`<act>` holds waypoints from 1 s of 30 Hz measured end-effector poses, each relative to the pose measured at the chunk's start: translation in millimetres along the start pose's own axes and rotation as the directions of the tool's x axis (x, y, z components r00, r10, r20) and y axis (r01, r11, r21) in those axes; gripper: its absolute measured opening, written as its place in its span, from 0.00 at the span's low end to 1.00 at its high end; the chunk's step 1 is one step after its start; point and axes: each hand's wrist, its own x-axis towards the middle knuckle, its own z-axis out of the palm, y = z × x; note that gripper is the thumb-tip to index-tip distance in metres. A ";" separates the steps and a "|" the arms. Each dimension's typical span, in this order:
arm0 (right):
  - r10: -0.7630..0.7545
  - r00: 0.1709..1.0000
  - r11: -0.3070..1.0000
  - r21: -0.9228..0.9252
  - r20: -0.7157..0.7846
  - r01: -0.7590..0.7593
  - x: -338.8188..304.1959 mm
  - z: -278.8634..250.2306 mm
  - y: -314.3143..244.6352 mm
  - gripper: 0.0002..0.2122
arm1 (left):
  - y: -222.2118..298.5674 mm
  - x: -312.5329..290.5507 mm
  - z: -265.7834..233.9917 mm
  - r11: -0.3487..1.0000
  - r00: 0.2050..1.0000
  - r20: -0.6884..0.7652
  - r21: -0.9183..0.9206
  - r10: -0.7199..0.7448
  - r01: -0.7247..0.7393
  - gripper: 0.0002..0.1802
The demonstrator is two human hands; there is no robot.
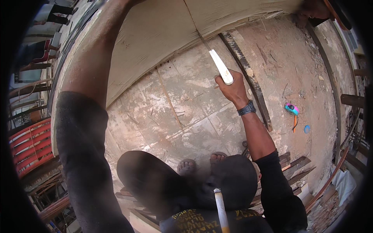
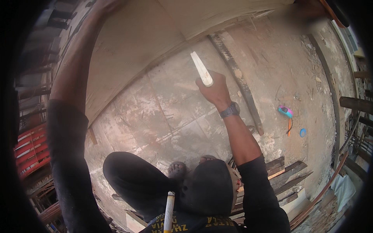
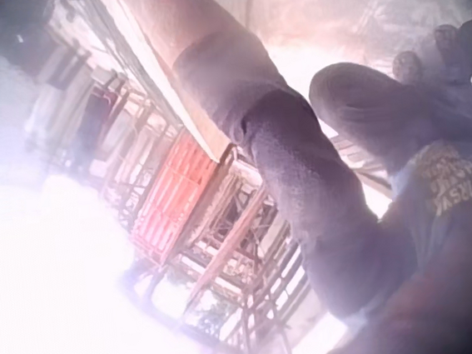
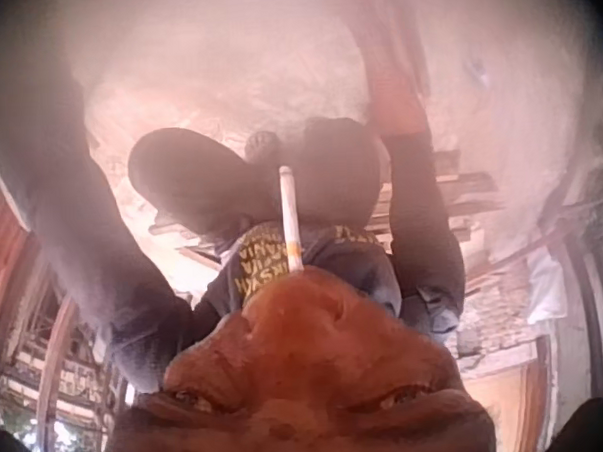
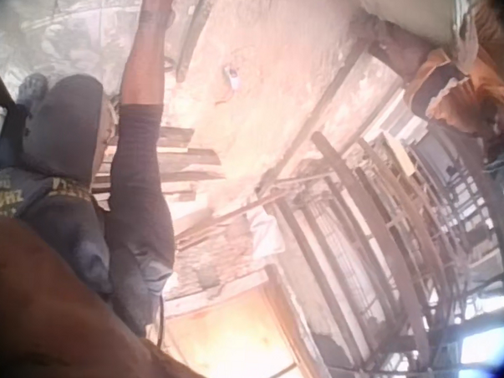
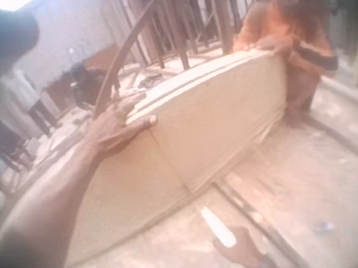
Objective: The person uses a saw to cut through a piece of wood that is part of a larger wooden frame on the ground. The person first uses a crowbar and a hammer to adjust and secure pieces of the frame, then uses the saw to make a vertical cut through the wood.
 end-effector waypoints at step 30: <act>-0.120 0.992 0.993 0.028 0.039 0.119 -94.0 -71.5 9.1 0.06 | 21.3 13.4 -18.8 0.990 0.985 0.090 0.010 -0.144 0.144 0.51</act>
